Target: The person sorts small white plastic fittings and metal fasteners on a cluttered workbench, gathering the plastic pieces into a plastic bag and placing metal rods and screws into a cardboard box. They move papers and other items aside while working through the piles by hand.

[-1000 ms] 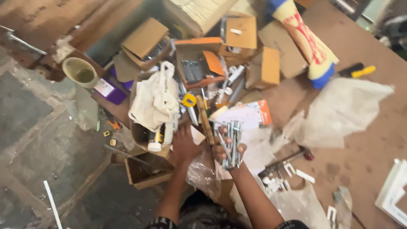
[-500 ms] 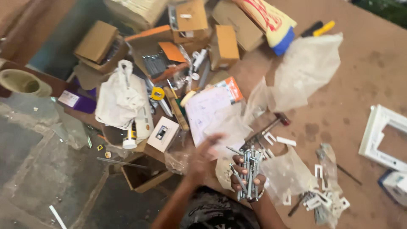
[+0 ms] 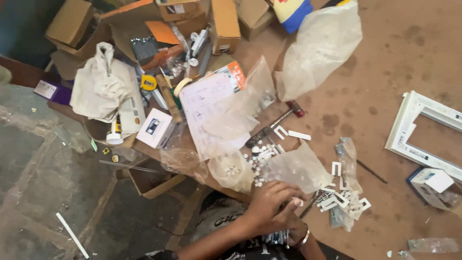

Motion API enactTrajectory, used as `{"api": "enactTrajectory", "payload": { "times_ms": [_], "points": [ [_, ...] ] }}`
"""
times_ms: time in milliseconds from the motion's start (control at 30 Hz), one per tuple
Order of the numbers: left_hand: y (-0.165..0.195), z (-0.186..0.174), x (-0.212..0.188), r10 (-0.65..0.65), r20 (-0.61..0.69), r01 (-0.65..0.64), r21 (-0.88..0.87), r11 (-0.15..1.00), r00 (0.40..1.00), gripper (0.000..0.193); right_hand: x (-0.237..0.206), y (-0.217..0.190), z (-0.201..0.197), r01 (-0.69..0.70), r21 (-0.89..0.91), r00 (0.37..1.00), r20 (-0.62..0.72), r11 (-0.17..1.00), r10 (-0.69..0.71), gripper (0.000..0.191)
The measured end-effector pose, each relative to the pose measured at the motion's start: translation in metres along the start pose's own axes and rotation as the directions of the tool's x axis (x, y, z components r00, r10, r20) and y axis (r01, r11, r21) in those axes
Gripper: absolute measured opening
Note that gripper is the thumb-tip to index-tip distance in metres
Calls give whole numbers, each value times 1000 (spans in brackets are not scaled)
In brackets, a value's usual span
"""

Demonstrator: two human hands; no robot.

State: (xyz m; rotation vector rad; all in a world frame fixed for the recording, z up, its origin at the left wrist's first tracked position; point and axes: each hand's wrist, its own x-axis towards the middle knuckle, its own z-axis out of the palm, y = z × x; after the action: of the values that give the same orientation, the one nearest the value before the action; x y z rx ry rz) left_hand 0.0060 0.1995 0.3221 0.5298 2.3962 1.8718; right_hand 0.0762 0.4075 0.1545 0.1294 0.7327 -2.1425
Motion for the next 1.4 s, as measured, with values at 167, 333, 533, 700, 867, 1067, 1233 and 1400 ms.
{"api": "enactTrajectory", "payload": {
  "times_ms": [167, 333, 533, 700, 867, 1067, 1233, 1400],
  "points": [
    [14, 25, 8, 48, 24, -50, 75, 996, 999, 16, -41, 6, -79, 1, -262, 994, -103, 965, -29, 59],
    [10, 14, 51, 101, 103, -101, -6, 995, 990, 30, -25, -36, -99, 89, -669, 985, -49, 738, -163, 53],
    [-83, -65, 196, -9, -344, 6, -9, 1000, 939, 68, 37, -121, -31, -27, 150, 1000, 5, 988, 27, 77],
    [-241, -224, 378, -53, -854, 603, 321, 731, 518, 106, 74, -159, -4, -3, 297, 990, -132, 955, 44, 80],
    [-303, -227, 421, -376, -654, 478, -25, 878, 656, 49, 87, -173, -29, 2, 349, 999, -45, 937, 15, 81],
    [-255, -163, 379, 40, -48, 26, 901, 433, 998, 20, 82, -182, -40, 119, 339, 993, -23, 933, -118, 79],
    [-133, -120, 308, 79, 276, -287, 915, 283, 958, 12, 50, -180, -35, 262, 308, 962, -13, 914, -272, 80],
    [-59, -26, 177, 201, 395, -433, 682, 590, 896, 17, -40, -141, -37, 450, 314, 888, -53, 836, -458, 79]
  ]
}}
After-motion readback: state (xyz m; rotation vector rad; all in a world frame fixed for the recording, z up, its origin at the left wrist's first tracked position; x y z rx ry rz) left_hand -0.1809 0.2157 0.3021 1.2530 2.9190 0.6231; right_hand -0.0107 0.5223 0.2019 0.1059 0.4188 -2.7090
